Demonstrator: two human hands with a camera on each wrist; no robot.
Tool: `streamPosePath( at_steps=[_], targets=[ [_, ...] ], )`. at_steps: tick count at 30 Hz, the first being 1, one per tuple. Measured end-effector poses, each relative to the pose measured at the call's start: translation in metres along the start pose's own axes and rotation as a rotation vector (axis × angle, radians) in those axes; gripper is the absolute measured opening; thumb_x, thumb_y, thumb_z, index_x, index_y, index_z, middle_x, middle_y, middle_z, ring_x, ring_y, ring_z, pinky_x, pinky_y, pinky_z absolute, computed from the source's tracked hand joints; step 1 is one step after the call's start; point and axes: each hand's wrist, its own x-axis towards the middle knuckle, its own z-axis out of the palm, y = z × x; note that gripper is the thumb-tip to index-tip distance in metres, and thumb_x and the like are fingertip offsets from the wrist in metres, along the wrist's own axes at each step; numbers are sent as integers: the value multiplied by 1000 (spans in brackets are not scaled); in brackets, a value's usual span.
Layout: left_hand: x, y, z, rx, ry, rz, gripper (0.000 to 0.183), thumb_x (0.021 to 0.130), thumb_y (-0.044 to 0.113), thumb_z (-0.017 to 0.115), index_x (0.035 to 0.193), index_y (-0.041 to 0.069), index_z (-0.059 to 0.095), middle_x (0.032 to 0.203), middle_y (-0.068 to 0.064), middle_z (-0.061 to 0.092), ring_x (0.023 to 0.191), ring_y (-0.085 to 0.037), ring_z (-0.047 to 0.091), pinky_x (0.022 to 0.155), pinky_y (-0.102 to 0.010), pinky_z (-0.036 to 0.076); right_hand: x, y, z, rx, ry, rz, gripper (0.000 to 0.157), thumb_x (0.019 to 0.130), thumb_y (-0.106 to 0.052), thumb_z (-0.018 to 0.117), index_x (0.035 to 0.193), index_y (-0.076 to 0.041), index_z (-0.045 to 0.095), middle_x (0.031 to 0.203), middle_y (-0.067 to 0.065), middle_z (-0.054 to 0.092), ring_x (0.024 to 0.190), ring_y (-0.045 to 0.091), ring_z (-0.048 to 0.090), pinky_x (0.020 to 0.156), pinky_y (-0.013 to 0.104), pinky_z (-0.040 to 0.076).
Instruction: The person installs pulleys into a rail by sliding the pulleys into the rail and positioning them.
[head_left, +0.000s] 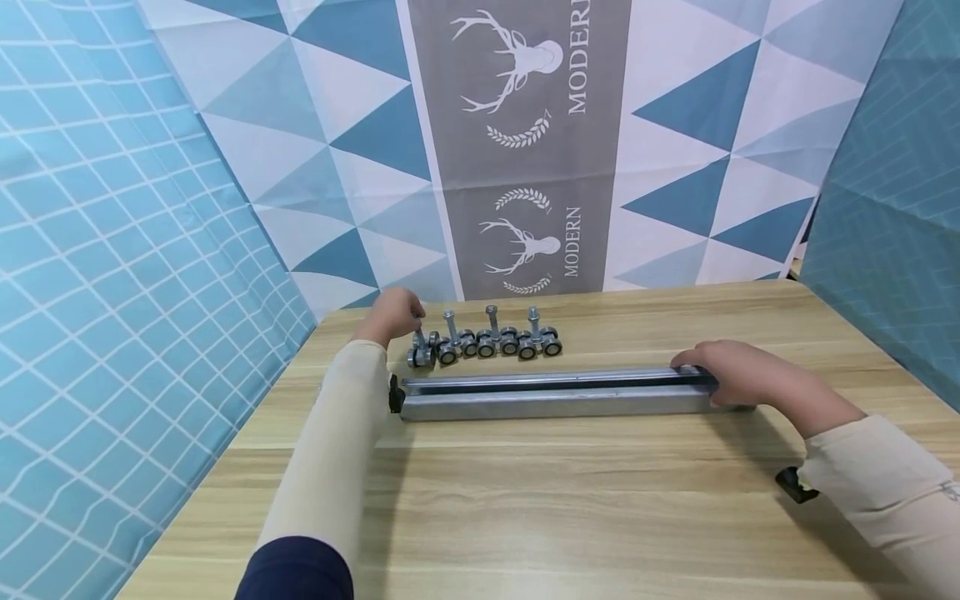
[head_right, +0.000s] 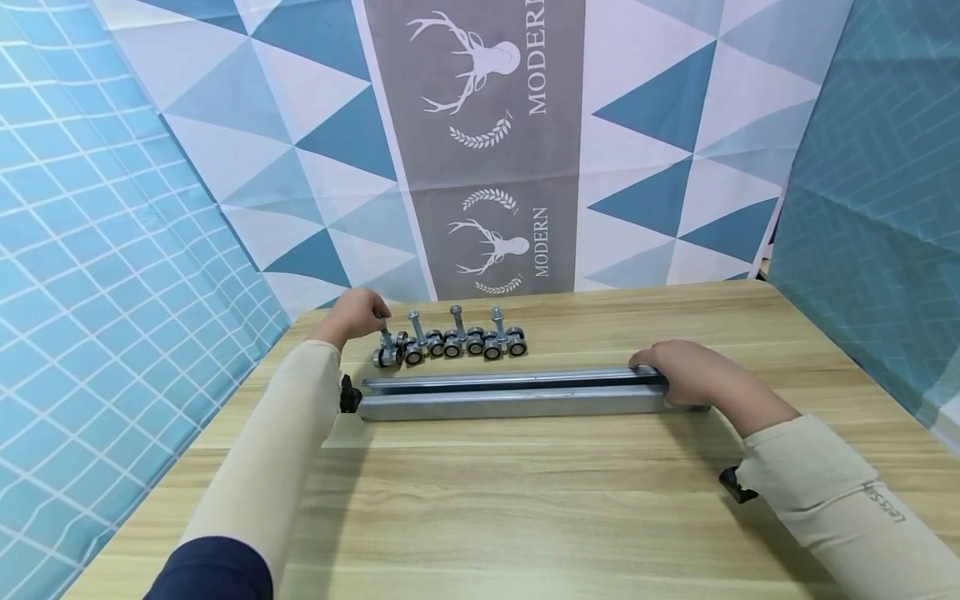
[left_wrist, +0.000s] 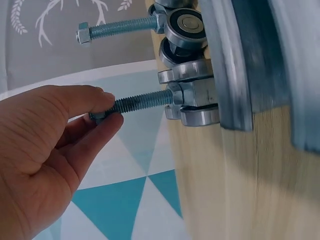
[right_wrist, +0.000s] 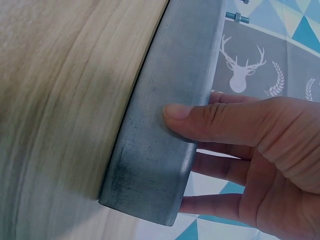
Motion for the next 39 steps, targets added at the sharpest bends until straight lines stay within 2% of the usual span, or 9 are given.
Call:
streamPosePath(
  at_steps=[9,17,21,26,32,39],
  targets=[
    [-3,3,-3,-63,6,-34,16,86,3,66,98,-2,76,103,-20,70,95,-34,65,87,-50,51,1,1,-2,-6,-5,-12,60,62,6,86,119,1,65,113,19,65,106,42,60,86,55,49],
    [-6,-1,-6,-40,30,-20,13,84,1,65,84,1,78,81,-14,72,71,-25,60,78,-46,52,1,1,-2,-6,-3,-22,60,62,7,85,119,2,65,110,18,66,104,40,61,85,54,49],
    [-7,-5,-8,-24,33,-20,12,83,1,66,89,1,77,86,-15,73,77,-26,63,80,-47,53,0,1,-2,-8,0,-27,61,62,6,86,119,1,65,110,18,66,103,40,61,84,54,49],
    [-12,-9,-16,-1,6,0,15,80,1,69,93,-1,77,93,-17,72,85,-31,66,81,-48,53,-1,1,-2,-12,-1,-26,61,63,6,86,119,2,65,109,17,66,102,39,62,84,54,50],
    [-20,-14,-24,41,-46,38,9,78,1,73,86,1,77,84,-12,72,79,-28,66,76,-46,55,-3,-1,-1,-19,8,-27,60,64,5,85,120,2,65,106,16,66,99,37,62,82,52,51],
    [-32,-19,-31,95,-122,41,7,75,2,76,82,4,75,79,-6,70,76,-25,64,72,-43,55,-4,0,0,-26,17,-32,59,64,5,85,120,3,65,103,15,66,97,36,63,80,52,51]
  ],
)
